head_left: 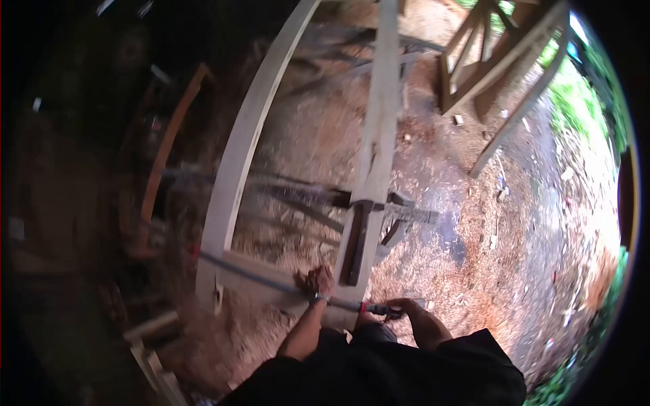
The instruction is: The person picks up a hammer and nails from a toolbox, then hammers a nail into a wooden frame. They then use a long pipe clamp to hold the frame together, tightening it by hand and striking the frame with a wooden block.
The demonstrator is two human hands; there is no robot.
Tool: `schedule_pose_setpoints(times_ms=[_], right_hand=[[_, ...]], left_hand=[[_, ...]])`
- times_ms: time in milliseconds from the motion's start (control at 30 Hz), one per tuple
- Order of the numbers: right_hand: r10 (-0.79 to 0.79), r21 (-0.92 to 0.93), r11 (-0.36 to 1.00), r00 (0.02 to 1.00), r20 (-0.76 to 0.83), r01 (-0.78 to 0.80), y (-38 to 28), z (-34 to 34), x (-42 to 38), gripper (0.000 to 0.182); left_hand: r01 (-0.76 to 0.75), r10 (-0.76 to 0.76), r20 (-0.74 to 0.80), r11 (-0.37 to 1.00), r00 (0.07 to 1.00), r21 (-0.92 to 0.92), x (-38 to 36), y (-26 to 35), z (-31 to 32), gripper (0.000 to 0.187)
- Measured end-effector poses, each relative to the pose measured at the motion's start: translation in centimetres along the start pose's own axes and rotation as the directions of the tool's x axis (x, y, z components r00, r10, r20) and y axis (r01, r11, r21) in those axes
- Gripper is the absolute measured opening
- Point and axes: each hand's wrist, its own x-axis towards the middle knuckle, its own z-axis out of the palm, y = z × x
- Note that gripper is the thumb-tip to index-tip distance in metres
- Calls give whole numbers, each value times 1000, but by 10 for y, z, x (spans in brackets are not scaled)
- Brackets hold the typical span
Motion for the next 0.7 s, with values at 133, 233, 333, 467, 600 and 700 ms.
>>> schedule_pose_setpoints(times_ms=[133,233,333,467,600,700], right_hand=[[611,91,731,707,356,-677,-33,14,20,40],[752,50,606,592,289,-794,-58,54,10,38],[784,181,464,497,372,-867,-41,40,19,30],[887,122,334,355,296,-935,-42,29,22,32],[853,71,512,516,83,-856,-33,25,17,32],[874,245,420,462,152,-874,-34,20,11,25]], left_hand=[[-194,192,-107,981,976,-12,-12,33,-66,35],[57,-19,271,990,962,-131,-13,55,-105,44],[-51,52,18,998,998,-43,-19,42,-62,47],[-43,45,100,999,994,-30,-15,54,-98,49],[-46,49,131,999,990,-30,-17,50,-92,55],[-70,71,19,997,997,-42,-18,50,-88,55]])
